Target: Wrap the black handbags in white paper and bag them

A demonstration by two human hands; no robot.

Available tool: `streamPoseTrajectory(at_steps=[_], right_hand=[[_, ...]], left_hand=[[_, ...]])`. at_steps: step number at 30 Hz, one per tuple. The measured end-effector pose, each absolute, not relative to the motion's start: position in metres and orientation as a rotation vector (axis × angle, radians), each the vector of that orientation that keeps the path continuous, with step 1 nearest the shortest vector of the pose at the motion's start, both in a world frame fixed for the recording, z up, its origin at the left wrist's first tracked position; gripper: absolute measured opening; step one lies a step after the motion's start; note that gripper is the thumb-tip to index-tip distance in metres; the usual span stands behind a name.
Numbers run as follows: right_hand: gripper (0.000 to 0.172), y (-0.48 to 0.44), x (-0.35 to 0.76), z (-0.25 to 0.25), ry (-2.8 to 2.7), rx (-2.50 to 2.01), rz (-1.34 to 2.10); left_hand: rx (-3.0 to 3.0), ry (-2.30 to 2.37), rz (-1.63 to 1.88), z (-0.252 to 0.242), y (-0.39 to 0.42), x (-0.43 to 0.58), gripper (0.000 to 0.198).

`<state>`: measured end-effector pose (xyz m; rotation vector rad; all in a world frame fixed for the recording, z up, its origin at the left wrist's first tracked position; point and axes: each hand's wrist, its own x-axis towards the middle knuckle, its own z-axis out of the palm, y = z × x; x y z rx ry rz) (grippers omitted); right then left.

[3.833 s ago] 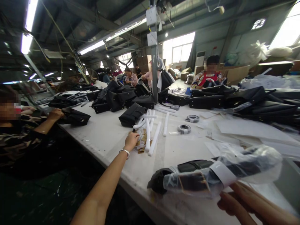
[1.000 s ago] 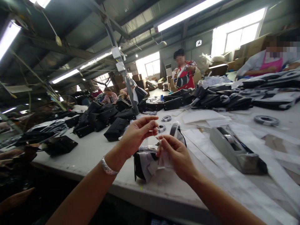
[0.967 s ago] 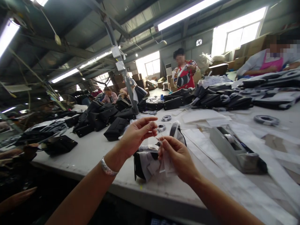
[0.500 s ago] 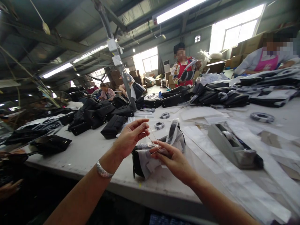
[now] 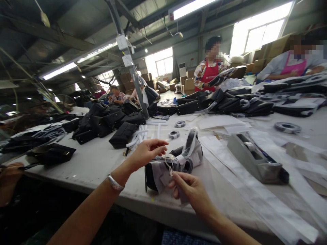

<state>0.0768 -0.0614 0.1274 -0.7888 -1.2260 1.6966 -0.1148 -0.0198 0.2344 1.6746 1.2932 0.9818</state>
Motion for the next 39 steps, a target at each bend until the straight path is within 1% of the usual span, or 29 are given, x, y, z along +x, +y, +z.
streamPoseTrajectory(at_steps=[2,4,8,10,15,19,24,26,28,32,35,39], right_hand=[[0.047,-0.060,0.068,0.115,-1.203,-0.850,1.793],[0.048,-0.055,0.056,0.107,-1.080,-0.882,1.816],[0.051,-0.046,0.031,0.103,-0.784,-0.848,1.806],[0.052,-0.045,0.021,0.105,-0.712,-0.818,1.809],[0.052,-0.045,0.012,0.116,-0.737,-0.842,1.801],[0.050,-0.038,0.014,0.121,-0.818,-0.825,1.824],[0.047,-0.031,0.022,0.123,-0.959,-0.811,1.710],[0.047,-0.029,0.024,0.124,-0.986,-0.799,1.679],[0.046,-0.028,0.025,0.126,-0.992,-0.769,1.688],[0.044,-0.028,0.025,0.127,-0.971,-0.688,1.725],[0.043,-0.028,0.026,0.128,-0.963,-0.647,1.739],[0.045,-0.029,0.030,0.131,-1.005,-0.636,1.760]], left_hand=[[1.830,1.424,0.930,0.229,-0.011,-0.123,0.030],[1.922,1.485,0.803,0.225,-0.001,-0.132,0.025],[1.948,1.426,0.522,0.225,0.014,-0.143,0.016],[1.930,1.367,0.393,0.228,0.020,-0.145,0.020],[1.860,1.214,0.164,0.235,0.030,-0.140,0.040],[1.818,1.154,0.066,0.240,0.035,-0.132,0.045],[1.756,1.098,0.117,0.242,0.037,-0.133,0.055],[1.685,1.040,0.156,0.240,0.037,-0.138,0.054],[1.590,0.972,0.183,0.237,0.036,-0.143,0.054],[1.341,0.858,0.307,0.227,0.029,-0.149,0.067],[1.237,0.827,0.396,0.215,0.024,-0.150,0.067],[1.244,0.856,0.435,0.204,0.026,-0.150,0.069]])
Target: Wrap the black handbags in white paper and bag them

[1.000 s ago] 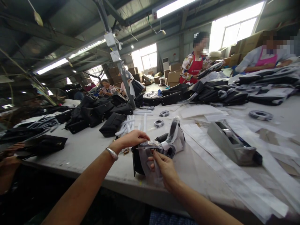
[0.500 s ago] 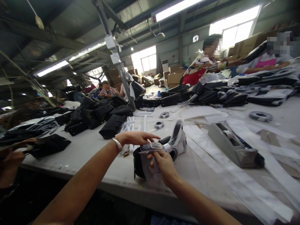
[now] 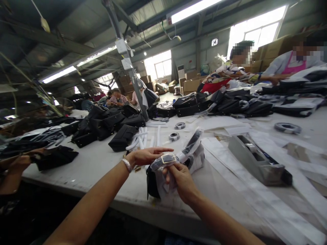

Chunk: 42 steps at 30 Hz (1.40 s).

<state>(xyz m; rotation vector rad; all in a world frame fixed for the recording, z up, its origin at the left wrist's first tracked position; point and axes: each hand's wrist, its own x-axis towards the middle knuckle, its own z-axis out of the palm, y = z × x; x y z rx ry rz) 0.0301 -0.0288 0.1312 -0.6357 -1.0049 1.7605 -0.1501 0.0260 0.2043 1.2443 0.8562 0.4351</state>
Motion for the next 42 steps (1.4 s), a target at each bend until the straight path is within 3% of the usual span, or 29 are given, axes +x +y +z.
streamPoseTrajectory(at_steps=[6,9,13,16,20,25,32,39,42], right_hand=[[0.046,-0.026,0.037,0.134,-1.033,-0.688,1.784],[0.039,-0.028,0.043,0.132,-1.086,-0.671,1.841],[0.038,-0.031,0.056,0.125,-1.301,-0.660,1.878],[0.034,-0.034,0.068,0.118,-1.640,-0.756,1.577],[0.013,-0.043,0.081,0.121,-2.003,-0.942,1.131],[0.017,-0.057,0.085,0.144,-2.003,-1.018,0.745],[0.018,-0.052,0.066,0.150,-1.738,-0.892,1.092],[0.033,-0.043,0.062,0.151,-1.572,-0.823,0.894],[0.038,-0.041,0.060,0.156,-1.464,-0.803,0.971]], left_hand=[[1.377,1.128,0.673,0.213,0.031,-0.169,0.052],[1.333,1.125,0.863,0.215,0.020,-0.181,0.043],[1.215,1.085,0.969,0.206,-0.006,-0.183,0.046],[1.050,1.054,1.058,0.198,-0.019,-0.176,0.046],[0.923,1.012,1.195,0.197,-0.023,-0.168,0.044],[0.909,0.939,1.194,0.199,-0.026,-0.162,0.048],[1.086,1.013,1.197,0.194,-0.032,-0.158,0.043],[1.573,1.214,0.934,0.205,-0.048,-0.148,0.044],[1.723,1.314,0.904,0.211,-0.055,-0.135,0.037]])
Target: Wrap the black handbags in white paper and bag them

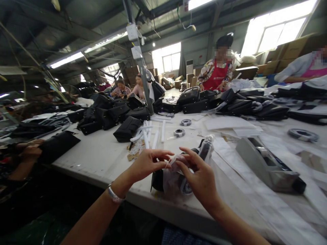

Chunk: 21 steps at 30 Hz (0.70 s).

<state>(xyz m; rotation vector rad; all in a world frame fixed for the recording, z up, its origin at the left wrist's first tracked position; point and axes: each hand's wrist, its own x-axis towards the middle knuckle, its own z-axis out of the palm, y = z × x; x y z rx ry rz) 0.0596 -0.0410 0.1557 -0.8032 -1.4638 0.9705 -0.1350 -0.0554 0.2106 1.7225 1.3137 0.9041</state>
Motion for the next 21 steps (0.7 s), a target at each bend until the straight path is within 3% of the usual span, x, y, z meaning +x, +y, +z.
streamPoseTrajectory(at_steps=[3,9,12,17,21], right_hand=[[0.041,-0.039,0.057,0.156,-1.403,-0.787,1.040],[0.034,-0.037,0.056,0.153,-1.456,-0.780,0.984],[0.033,-0.038,0.055,0.154,-1.474,-0.753,0.974],[0.049,-0.043,0.048,0.155,-1.406,-0.504,1.185],[0.061,-0.043,0.046,0.148,-1.348,-0.559,1.118]], left_hand=[[1.734,1.287,0.885,0.212,-0.060,-0.128,0.035],[1.722,1.184,0.778,0.213,-0.063,-0.134,0.057],[1.785,1.242,0.797,0.214,-0.063,-0.133,0.055],[1.703,1.292,0.924,0.212,-0.060,-0.125,0.053],[1.686,1.383,1.025,0.212,-0.057,-0.122,0.054]])
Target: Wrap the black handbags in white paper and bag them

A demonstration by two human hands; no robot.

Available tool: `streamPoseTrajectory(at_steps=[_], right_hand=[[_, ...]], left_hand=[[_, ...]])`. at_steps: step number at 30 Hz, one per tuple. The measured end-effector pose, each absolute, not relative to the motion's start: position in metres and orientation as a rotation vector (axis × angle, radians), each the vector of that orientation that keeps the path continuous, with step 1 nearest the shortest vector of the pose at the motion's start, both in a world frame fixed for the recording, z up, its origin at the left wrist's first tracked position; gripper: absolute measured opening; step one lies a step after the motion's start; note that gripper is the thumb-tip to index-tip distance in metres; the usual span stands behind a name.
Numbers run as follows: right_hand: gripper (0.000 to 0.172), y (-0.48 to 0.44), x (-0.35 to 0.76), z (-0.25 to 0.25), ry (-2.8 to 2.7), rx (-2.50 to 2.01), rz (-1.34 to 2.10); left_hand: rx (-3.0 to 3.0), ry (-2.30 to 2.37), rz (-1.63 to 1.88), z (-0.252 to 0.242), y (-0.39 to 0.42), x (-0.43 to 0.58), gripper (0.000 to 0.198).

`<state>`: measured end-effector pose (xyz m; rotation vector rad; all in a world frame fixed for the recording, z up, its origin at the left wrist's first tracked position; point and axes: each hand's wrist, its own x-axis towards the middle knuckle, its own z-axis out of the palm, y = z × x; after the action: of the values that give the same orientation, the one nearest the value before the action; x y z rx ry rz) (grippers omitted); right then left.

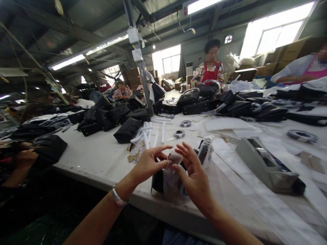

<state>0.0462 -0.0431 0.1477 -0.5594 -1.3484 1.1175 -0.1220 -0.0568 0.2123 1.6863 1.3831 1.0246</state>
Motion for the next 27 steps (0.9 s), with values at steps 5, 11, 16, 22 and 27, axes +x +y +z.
streamPoseTrajectory(at_steps=[5,11,16,22,27], right_hand=[[0.029,-0.039,0.049,0.142,-1.357,-0.808,1.181],[0.023,-0.034,0.045,0.154,-1.507,-0.875,1.060],[0.021,-0.028,0.042,0.160,-1.604,-0.737,1.097],[0.035,-0.023,0.046,0.161,-1.713,-0.765,0.694],[0.023,-0.021,0.050,0.162,-1.685,-0.526,0.459]], left_hand=[[1.664,1.402,1.038,0.209,-0.056,-0.127,0.060],[1.376,1.181,1.146,0.205,-0.062,-0.131,0.082],[1.701,1.335,1.075,0.215,-0.068,-0.124,0.076],[2.022,1.410,0.891,0.231,-0.071,-0.116,0.079],[1.756,1.518,1.134,0.226,-0.071,-0.117,0.083]])
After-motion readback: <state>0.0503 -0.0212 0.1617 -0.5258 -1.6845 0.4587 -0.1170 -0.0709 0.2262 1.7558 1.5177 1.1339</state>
